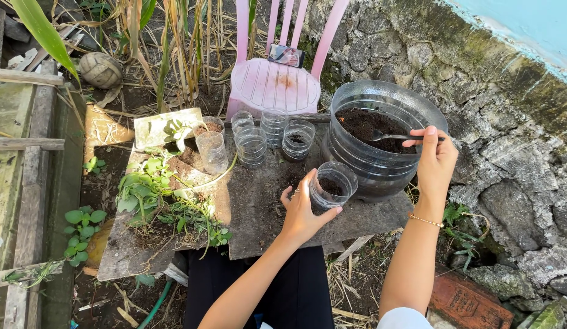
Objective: Planting seedlings into plastic cups using soil and a spoon.
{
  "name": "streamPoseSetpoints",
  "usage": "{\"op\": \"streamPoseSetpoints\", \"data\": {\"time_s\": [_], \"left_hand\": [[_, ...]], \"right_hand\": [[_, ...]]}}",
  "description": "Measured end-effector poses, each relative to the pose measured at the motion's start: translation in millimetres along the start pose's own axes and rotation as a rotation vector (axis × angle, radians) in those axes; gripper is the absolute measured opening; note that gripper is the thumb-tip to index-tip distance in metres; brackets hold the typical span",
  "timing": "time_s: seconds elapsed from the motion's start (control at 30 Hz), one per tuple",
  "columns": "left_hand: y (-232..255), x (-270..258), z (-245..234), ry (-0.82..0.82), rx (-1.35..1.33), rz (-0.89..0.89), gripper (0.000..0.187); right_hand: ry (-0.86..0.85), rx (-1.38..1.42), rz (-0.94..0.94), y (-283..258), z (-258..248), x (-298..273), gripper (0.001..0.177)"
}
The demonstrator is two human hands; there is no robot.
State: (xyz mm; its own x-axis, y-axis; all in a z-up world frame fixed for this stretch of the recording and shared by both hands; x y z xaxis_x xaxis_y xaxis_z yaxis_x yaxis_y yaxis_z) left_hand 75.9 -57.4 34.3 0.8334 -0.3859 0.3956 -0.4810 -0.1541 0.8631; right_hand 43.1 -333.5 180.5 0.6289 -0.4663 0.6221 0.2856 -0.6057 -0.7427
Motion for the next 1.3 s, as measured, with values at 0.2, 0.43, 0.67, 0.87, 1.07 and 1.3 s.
{"op": "streamPoseSetpoints", "data": {"time_s": [0.2,0.43,0.67,0.87,1.07,1.3], "left_hand": [[0,0,0,-0.018,-0.013,-0.021,0.111],[-7,-6,-3,0.035,-0.036,0.028,0.109],[-17,-21,-3,0.029,-0.036,0.028,0.108],[-20,-37,-7,0.061,-0.028,0.113,0.107],[-21,-50,-15,0.176,0.068,0.231,0.101],[-25,-51,-16,0.172,0.105,0.229,0.101]], "right_hand": [[0.061,0.075,0.094,12,-9,-2,0.037],[0.040,0.217,0.050,-7,-10,-53,0.029],[0.011,-0.002,0.130,-6,12,-129,0.035],[-0.025,-0.057,0.027,-13,29,-165,0.031],[-0.071,-0.230,-0.063,-40,45,-185,0.026],[-0.073,-0.237,-0.020,-26,52,-197,0.023]]}}
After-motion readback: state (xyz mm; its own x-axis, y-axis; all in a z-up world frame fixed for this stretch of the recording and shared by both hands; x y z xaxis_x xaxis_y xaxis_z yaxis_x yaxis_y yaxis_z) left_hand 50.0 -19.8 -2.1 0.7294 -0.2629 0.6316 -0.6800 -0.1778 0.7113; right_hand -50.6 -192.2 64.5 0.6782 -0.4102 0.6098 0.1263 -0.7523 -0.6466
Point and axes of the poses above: each hand's wrist, its own x-axis towards the middle knuckle, its own z-axis out of the palm, y = z × x, the point moved 9 cm from there along x, towards the middle knuckle, and after that the axes turned 5 degrees about -x, right-handed, at the moved point
